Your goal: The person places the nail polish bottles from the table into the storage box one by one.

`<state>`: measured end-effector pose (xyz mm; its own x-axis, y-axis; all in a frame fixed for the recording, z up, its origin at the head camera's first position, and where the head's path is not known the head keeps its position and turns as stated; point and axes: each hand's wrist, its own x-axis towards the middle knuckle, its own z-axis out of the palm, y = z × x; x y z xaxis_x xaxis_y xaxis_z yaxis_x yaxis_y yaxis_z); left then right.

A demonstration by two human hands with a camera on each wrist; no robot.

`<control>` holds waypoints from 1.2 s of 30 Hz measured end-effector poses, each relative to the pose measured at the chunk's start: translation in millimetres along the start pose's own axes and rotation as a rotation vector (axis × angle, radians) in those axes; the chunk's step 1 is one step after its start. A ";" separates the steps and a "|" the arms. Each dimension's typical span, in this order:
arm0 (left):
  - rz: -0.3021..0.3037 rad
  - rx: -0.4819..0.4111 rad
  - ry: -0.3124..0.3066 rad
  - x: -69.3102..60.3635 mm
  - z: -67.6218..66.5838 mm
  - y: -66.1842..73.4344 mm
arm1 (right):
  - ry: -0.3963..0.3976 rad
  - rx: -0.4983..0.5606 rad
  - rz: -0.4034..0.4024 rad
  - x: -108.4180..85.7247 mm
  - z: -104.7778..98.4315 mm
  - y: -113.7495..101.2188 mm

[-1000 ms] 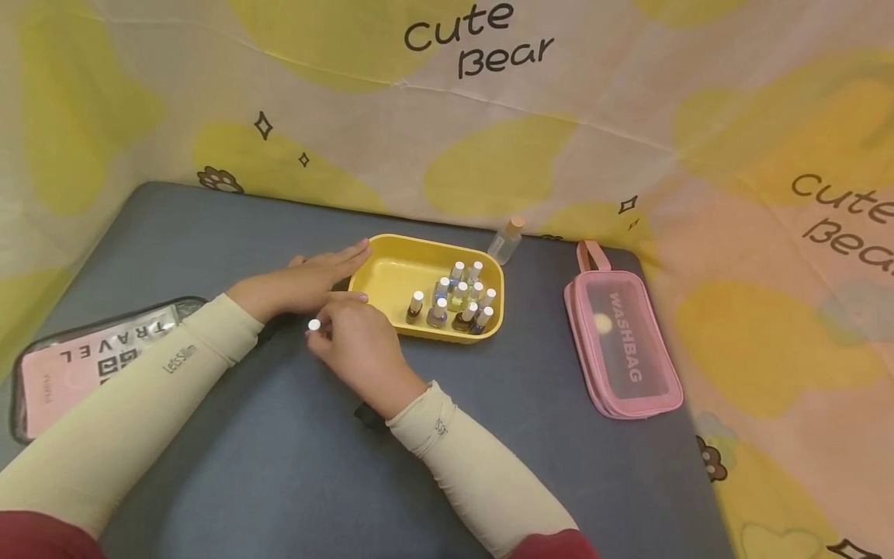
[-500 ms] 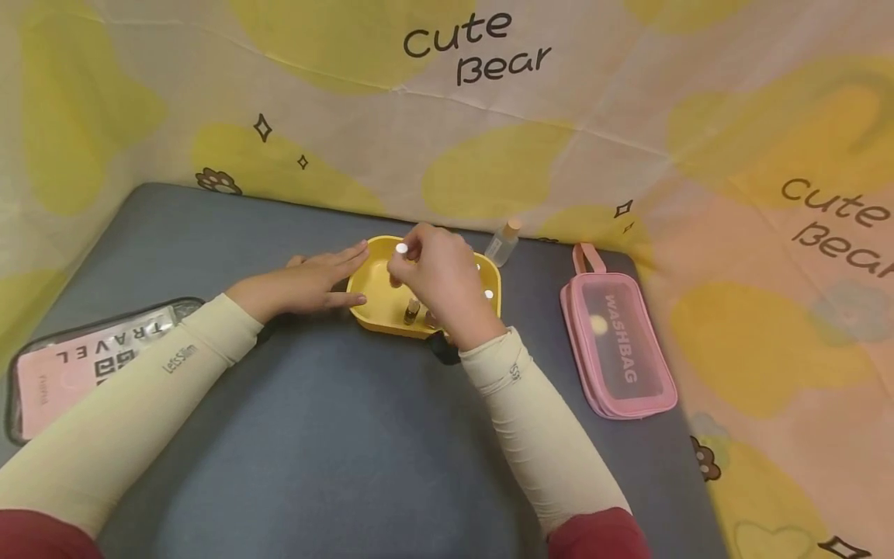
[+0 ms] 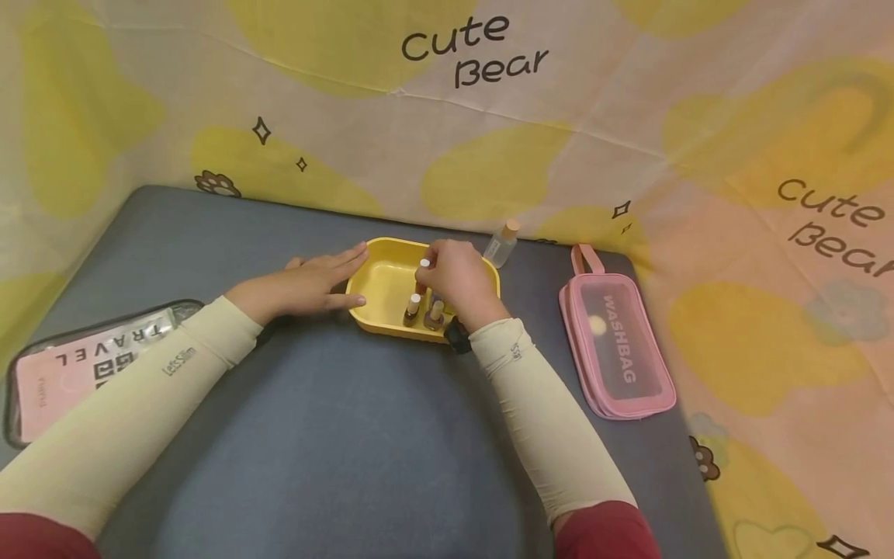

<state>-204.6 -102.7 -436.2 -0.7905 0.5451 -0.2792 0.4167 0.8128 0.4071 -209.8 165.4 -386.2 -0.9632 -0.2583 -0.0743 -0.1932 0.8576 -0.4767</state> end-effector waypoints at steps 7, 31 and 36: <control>0.003 -0.004 0.011 -0.9 1.4 1.5 | -0.009 -0.050 -0.029 1.7 6.6 3.8; 0.007 -0.004 0.021 -0.5 2.6 2.9 | 0.007 -0.111 -0.020 -1.8 11.5 3.0; 0.001 -0.012 0.012 0.4 4.5 0.6 | 0.007 -0.085 -0.010 -1.4 14.8 6.1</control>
<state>-202.6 -101.0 -440.0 -0.7952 0.5436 -0.2685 0.4123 0.8095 0.4179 -206.9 164.4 -402.0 -0.9622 -0.2647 -0.0638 -0.2181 0.8896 -0.4012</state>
